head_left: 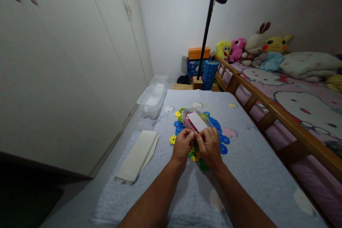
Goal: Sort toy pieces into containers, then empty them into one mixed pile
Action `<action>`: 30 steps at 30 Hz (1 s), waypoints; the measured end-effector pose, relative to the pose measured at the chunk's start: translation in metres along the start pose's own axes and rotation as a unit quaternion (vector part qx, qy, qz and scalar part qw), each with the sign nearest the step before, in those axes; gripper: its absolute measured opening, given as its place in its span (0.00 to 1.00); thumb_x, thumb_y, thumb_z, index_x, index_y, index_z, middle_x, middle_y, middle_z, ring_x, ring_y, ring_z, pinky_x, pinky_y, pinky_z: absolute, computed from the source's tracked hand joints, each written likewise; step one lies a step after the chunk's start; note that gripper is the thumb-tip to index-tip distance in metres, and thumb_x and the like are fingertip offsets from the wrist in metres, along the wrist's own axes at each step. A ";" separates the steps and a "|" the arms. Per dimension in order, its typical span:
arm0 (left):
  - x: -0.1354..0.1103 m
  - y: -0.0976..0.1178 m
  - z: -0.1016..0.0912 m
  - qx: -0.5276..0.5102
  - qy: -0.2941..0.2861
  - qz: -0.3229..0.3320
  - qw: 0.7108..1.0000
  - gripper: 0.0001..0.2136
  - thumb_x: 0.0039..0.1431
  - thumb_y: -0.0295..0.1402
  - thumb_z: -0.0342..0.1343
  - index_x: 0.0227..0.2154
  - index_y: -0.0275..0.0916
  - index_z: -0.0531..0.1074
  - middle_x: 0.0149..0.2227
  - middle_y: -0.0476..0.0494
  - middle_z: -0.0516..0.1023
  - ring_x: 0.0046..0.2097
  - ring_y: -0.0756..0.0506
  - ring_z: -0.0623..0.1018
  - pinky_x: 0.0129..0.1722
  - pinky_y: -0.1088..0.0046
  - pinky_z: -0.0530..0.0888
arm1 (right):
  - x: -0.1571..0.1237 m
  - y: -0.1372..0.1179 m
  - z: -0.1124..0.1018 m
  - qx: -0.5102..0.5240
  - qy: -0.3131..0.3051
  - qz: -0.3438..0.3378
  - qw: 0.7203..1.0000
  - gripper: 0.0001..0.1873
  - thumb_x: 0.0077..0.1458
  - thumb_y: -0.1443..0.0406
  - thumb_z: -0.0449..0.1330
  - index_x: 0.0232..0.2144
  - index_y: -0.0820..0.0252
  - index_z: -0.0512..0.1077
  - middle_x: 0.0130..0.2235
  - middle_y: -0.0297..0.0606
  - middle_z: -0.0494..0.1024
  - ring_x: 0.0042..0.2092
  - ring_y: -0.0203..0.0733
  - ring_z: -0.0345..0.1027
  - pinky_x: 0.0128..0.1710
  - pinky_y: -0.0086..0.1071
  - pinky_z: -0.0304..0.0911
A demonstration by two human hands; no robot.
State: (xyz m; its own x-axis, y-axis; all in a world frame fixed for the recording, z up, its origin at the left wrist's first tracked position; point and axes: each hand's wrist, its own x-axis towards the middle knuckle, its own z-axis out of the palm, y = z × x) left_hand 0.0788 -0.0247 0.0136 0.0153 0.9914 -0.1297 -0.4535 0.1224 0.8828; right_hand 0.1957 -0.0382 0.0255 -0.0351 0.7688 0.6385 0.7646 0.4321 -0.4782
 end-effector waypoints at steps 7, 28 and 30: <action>0.005 -0.003 -0.006 -0.002 0.027 0.004 1.000 0.17 0.48 0.45 0.66 0.26 0.37 0.68 0.21 0.55 0.68 0.23 0.55 0.64 0.24 0.79 0.62 | -0.001 0.001 0.003 -0.020 -0.018 -0.030 0.999 0.11 0.60 0.63 0.60 0.27 0.55 0.63 0.30 0.34 0.66 0.36 0.44 0.57 0.40 0.39 0.52; 0.011 0.004 -0.012 0.039 0.053 0.022 0.998 0.16 0.43 0.40 0.67 0.26 0.40 0.65 0.18 0.57 0.67 0.18 0.55 0.64 0.20 0.79 0.59 | 0.123 0.085 0.036 0.067 -0.156 0.165 0.972 0.07 0.49 0.65 0.57 0.25 0.60 0.75 0.28 0.36 0.78 0.32 0.40 0.69 0.37 0.32 0.61; 0.010 0.004 -0.012 0.038 0.053 0.019 0.998 0.16 0.43 0.40 0.66 0.25 0.40 0.64 0.17 0.57 0.67 0.18 0.55 0.64 0.19 0.79 0.58 | 0.122 0.084 0.040 0.059 -0.150 0.154 0.975 0.07 0.48 0.66 0.57 0.23 0.59 0.73 0.27 0.35 0.76 0.31 0.39 0.67 0.35 0.31 0.60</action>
State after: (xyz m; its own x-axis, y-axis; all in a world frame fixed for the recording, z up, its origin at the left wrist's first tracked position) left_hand 0.0666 -0.0149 0.0107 -0.0973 0.9854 -0.1394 -0.3825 0.0923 0.9193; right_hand 0.2293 0.1105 0.0388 -0.0157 0.9662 0.2571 0.6903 0.1965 -0.6963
